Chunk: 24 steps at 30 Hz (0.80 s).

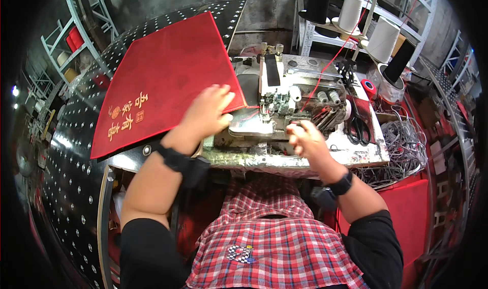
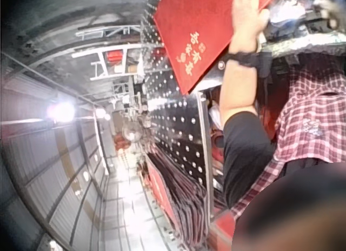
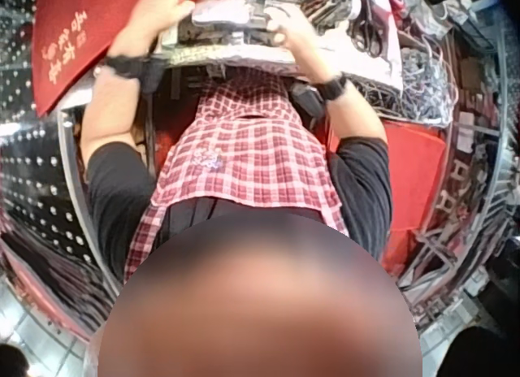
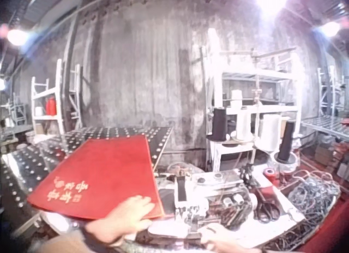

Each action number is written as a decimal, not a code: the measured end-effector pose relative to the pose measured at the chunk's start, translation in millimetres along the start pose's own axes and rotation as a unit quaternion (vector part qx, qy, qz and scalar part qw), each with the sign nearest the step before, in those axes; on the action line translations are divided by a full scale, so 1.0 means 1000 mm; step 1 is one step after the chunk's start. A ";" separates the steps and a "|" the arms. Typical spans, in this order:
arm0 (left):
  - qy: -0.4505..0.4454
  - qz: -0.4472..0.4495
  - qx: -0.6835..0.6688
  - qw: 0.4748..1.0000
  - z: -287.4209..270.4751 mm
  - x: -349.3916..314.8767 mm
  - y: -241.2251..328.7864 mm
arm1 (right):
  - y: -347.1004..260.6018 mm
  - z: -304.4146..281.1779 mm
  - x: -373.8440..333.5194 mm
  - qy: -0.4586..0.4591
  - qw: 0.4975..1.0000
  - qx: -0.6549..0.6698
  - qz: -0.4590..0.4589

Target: Sewing the edges of decorative red floor mats using an industrial sewing machine.

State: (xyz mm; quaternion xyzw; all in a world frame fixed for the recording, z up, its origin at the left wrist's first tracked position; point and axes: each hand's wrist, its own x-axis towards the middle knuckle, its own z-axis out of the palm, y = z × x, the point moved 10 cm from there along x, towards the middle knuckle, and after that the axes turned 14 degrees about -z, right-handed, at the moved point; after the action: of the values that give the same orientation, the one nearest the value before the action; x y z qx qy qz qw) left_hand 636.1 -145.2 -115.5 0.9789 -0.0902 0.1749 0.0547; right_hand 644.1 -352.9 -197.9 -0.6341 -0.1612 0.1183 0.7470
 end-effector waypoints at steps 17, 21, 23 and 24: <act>0.039 -0.068 -0.108 0.991 0.022 0.035 -0.007 | 0.051 0.133 0.070 0.024 0.944 0.285 0.166; 0.037 -0.070 -0.096 0.992 0.023 0.037 -0.006 | 0.059 0.138 0.071 0.051 0.918 0.347 0.185; 0.043 -0.068 -0.095 0.992 0.022 0.037 -0.005 | 0.061 0.139 0.071 0.058 0.911 0.365 0.185; 0.048 -0.066 -0.096 0.992 0.021 0.037 -0.004 | 0.060 0.140 0.071 0.056 0.909 0.374 0.178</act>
State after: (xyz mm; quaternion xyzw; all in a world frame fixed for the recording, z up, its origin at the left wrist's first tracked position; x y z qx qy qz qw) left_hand 677.8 -150.0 -122.5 0.9634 -0.0388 0.2083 0.1644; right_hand 656.2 -188.1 -230.3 -0.3324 0.0524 0.2646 0.9038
